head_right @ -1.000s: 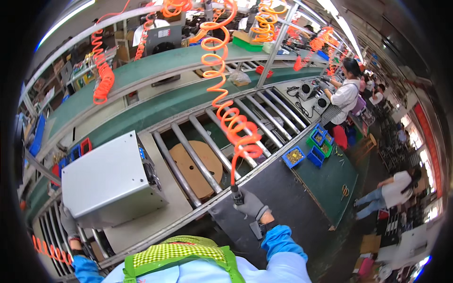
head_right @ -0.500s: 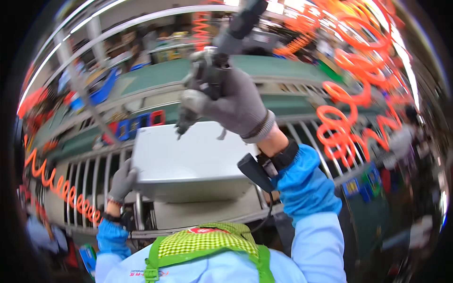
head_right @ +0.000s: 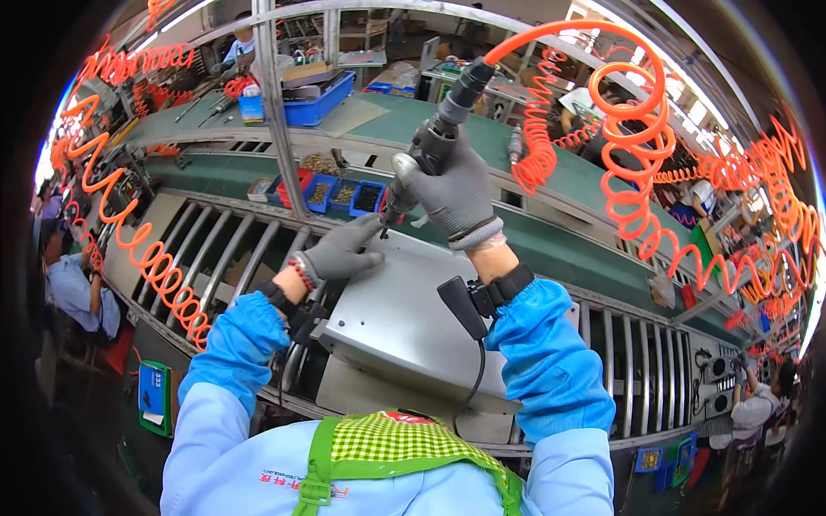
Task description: Assembling and screwing the metal casing of a solar inverter on a factory production line using an electric screwdriver.
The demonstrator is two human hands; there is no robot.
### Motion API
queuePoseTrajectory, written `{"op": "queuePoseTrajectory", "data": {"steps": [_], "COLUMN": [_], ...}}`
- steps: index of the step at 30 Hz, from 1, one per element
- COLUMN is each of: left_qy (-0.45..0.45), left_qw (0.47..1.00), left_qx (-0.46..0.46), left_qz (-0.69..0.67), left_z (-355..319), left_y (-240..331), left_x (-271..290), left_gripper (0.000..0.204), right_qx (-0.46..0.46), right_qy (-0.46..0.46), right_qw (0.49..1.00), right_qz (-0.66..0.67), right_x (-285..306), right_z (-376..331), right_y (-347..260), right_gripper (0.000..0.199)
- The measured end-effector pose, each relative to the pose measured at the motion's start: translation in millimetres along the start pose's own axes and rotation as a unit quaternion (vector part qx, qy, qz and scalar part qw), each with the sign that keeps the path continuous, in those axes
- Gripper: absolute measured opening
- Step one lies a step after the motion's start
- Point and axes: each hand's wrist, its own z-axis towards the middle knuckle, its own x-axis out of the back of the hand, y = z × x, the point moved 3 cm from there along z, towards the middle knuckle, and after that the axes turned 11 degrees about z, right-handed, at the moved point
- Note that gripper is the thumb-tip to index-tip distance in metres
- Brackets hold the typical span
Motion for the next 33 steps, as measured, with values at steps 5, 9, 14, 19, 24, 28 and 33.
{"op": "queuePoseTrajectory", "data": {"steps": [5, 9, 14, 19, 24, 28, 33], "left_qy": [-0.041, -0.080, -0.075, -0.082, -0.046, -0.047, -0.018], "left_qw": [0.998, 0.994, 0.996, 0.995, 0.997, 0.994, 0.983], "left_qx": [0.039, 0.067, 0.055, 0.058, 0.060, 0.088, 0.134], "left_qz": [0.022, 0.032, -0.012, -0.010, -0.011, -0.038, -0.120], "left_z": [8.4, 13.3, 15.4, 13.7, 11.6, 6.9, 11.7], "left_y": [-8.9, -15.3, -10.2, -2.7, -3.2, -0.1, -14.2], "left_x": [-21.5, -26.4, -21.0, -13.8, -19.1, -18.0, -23.8], "left_gripper": [0.067, 0.076, 0.072, 0.064, 0.056, 0.056, 0.043], "right_qx": [0.016, 0.013, 0.016, 0.012, 0.013, -0.024, -0.091], "right_qy": [0.038, 0.045, 0.040, 0.018, -0.038, -0.087, -0.093], "right_qw": [0.999, 0.999, 0.999, 0.999, 0.994, 0.992, 0.990], "right_qz": [-0.023, -0.007, 0.019, -0.029, 0.097, 0.088, -0.047], "right_x": [-0.6, 0.0, 0.6, -3.8, -1.7, -4.3, -6.8], "right_z": [8.7, 15.5, 19.1, 17.4, 17.9, 21.6, 41.7], "right_y": [27.3, 40.1, 42.4, 34.6, 41.9, 44.4, 44.4], "right_gripper": [0.039, 0.039, 0.040, 0.039, 0.045, 0.051, 0.060]}}
